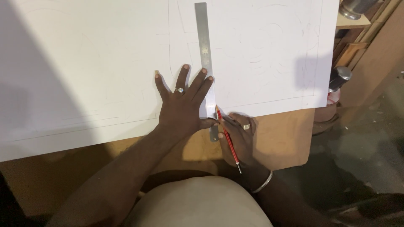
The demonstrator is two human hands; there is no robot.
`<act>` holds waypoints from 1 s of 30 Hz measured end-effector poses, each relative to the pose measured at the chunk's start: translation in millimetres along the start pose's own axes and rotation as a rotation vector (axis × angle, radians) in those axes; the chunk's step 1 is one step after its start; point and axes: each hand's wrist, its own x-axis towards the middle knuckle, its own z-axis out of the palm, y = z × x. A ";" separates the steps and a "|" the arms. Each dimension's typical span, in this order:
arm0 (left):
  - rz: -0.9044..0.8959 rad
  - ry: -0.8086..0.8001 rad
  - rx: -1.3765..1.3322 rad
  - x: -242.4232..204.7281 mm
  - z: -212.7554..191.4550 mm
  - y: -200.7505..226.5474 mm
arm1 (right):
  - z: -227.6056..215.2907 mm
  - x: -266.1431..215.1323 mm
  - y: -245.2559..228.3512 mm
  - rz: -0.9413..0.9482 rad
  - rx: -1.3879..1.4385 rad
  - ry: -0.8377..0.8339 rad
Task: The recorder uses a ruler and a pencil to draw precise straight lines on a large white board on a workbench.
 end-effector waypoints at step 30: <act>-0.264 -0.015 -0.002 -96.9 1.9 -102.7 | -45.8 -25.4 106.2 0.568 -0.122 0.195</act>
